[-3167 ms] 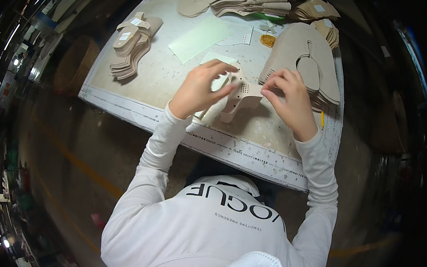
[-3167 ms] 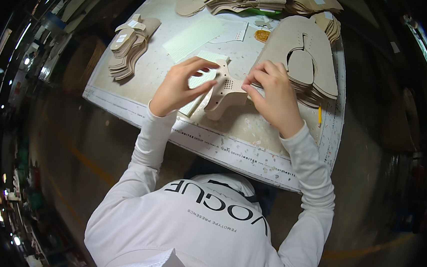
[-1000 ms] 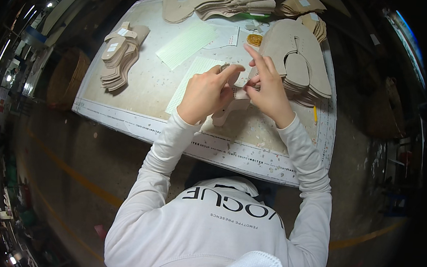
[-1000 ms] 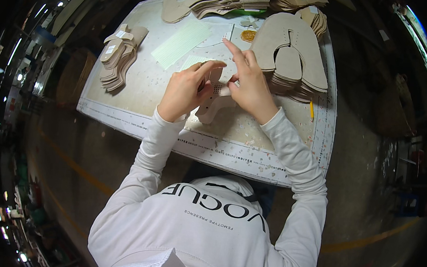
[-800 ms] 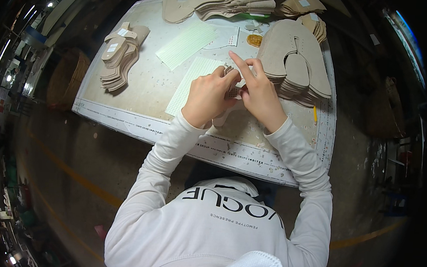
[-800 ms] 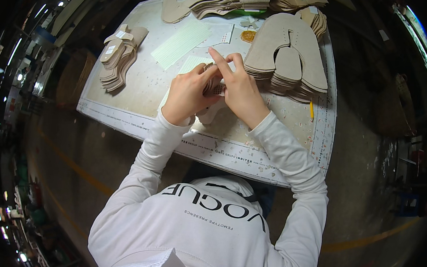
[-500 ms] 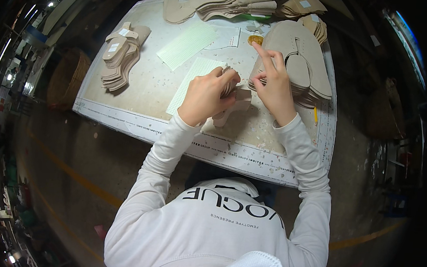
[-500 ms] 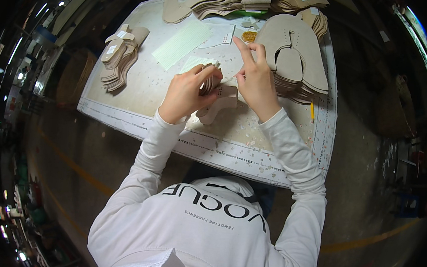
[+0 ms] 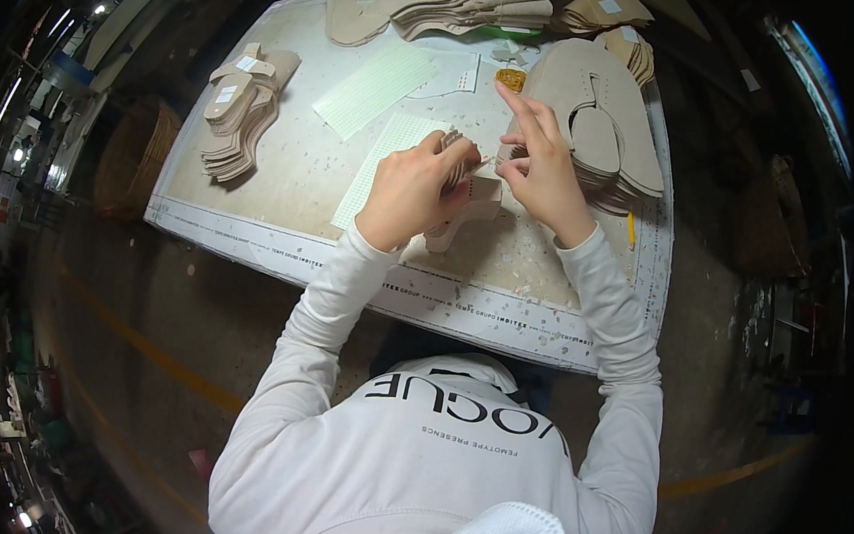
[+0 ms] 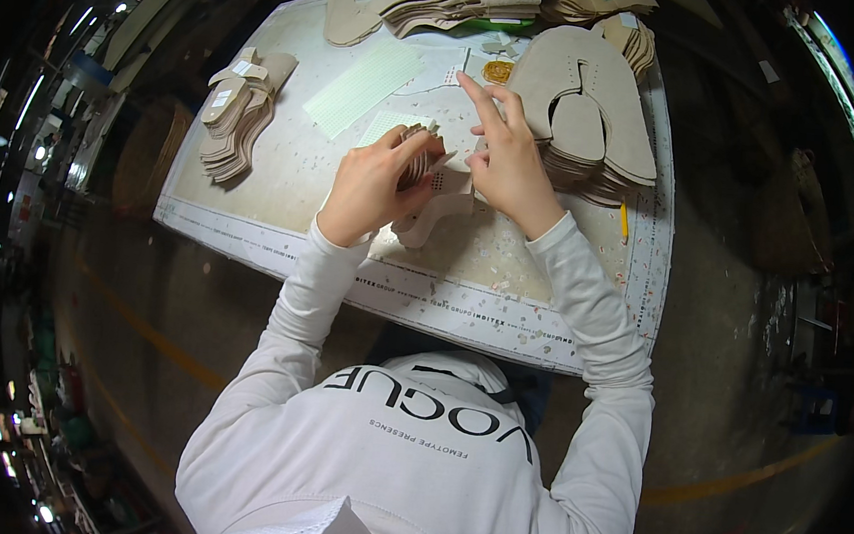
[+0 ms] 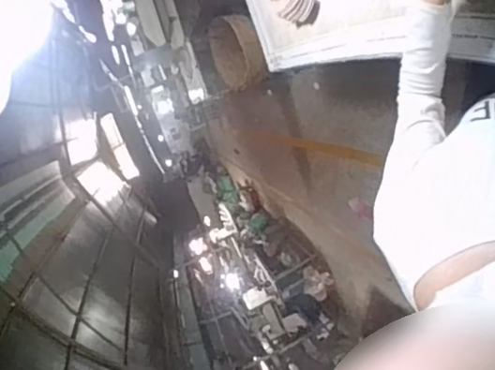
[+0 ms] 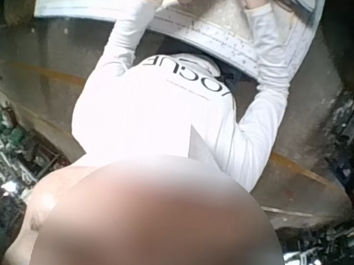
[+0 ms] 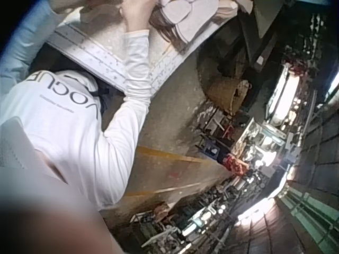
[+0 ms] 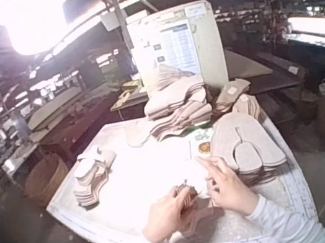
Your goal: The person applies small adhesive labels to stacks of beige shoe insole parts on a worktable. They peel labels from a sheet, place them on individual parts, and stack the labeled parts. A coworker briefly appears and handles parts across the table.
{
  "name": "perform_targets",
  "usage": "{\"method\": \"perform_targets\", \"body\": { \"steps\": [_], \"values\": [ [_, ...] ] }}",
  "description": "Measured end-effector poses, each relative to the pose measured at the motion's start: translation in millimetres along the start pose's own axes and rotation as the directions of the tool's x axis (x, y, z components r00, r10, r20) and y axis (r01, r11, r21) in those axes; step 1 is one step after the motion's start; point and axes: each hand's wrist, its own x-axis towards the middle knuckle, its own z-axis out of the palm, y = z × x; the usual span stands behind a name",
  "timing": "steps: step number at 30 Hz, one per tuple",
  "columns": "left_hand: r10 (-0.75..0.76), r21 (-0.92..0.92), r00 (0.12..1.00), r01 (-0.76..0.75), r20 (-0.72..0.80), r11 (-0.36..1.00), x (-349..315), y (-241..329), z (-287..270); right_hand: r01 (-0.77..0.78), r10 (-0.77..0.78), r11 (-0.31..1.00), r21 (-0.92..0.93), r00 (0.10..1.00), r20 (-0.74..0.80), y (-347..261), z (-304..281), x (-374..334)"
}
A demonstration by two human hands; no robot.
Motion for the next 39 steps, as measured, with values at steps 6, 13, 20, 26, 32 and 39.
{"method": "perform_targets", "body": {
  "steps": [6,13,20,26,32,39],
  "values": [
    [0.026,0.095,1.000,-0.025,-0.007,0.995,-1.2,5.7,5.1,0.065,-0.057,0.997,-0.036,0.979,0.198,-2.7,11.4,2.5],
    [-0.028,0.068,0.999,0.027,0.015,0.997,-1.5,7.6,3.9,0.118,-0.096,0.965,-0.232,0.990,0.102,-2.6,10.2,4.7],
    [-0.017,0.060,1.000,0.017,0.004,0.998,0.1,4.3,1.0,-0.020,-0.005,0.993,0.116,0.978,0.208,-0.6,7.8,0.2],
    [-0.016,0.132,1.000,0.015,0.008,0.991,-2.3,9.1,4.4,0.159,-0.149,0.972,-0.176,0.987,0.066,4.6,20.5,-1.6],
    [-0.022,-0.062,1.000,0.021,-0.007,0.998,-2.7,-3.8,-4.2,-0.015,0.012,0.998,-0.066,0.999,-0.042,12.1,2.6,-2.9],
    [-0.045,-0.154,0.998,0.051,0.046,0.987,-2.8,-6.1,-13.4,-0.425,0.367,0.786,0.449,0.905,0.213,-0.8,14.3,-15.3]
  ]
}}
